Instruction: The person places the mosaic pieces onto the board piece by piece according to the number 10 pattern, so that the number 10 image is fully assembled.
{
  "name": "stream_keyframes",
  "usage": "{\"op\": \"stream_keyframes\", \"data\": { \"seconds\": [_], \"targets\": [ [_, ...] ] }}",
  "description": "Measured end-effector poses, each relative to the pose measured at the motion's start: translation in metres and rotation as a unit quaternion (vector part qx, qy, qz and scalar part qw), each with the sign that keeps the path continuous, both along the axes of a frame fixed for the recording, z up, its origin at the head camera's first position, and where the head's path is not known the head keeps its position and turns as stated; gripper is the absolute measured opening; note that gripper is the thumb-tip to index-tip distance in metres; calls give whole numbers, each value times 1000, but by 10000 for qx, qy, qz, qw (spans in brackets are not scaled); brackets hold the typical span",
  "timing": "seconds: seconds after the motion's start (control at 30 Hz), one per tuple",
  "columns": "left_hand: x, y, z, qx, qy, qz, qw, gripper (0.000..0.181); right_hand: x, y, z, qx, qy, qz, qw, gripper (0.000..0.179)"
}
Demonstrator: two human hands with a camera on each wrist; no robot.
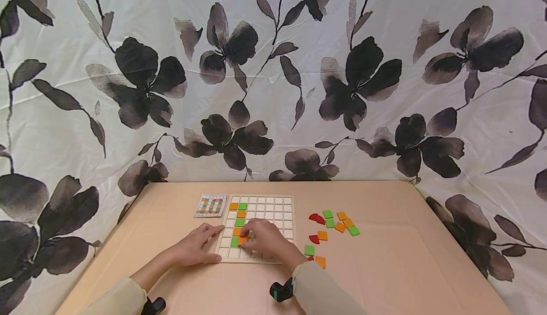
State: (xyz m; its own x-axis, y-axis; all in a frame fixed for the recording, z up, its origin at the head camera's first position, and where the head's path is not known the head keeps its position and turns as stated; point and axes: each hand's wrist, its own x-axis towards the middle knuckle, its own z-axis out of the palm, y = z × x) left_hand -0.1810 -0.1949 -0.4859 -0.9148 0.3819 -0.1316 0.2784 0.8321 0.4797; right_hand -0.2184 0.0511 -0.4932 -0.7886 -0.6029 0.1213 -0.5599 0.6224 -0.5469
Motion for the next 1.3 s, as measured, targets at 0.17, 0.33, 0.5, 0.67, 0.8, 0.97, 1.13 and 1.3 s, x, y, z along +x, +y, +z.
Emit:
{"op": "stream_keyframes", "data": {
  "seconds": [0.17,0.33,0.5,0.67,0.8,0.97,1.13,1.3],
  "targets": [
    [0,0,0,2,-12,6,10000,85,0,-11,-2,26,133,26,9999,13],
    [-1,-1,0,-20,36,-23,10000,84,2,-23,-3,109,326,52,9994,14],
    [-3,-2,-2,-53,59,-36,10000,84,2,-32,-5,308,551,6,9980,15],
    [-4,-2,-3,-78,104,-51,9999,85,1,-38,-9,281,667,-42,9974,15],
    [-4,-2,-3,-99,121,-49,9999,86,2,-41,-10,202,638,-97,9977,13],
    [-3,-2,-3,-80,80,-27,9999,86,4,-47,-12,127,716,-118,9973,10],
    [-3,-3,-3,-68,70,-27,9999,86,4,-50,-13,139,805,-139,9966,6],
    [-3,-3,-4,-81,85,-39,9999,86,5,-50,-12,159,577,-147,9981,6]
  ]
}}
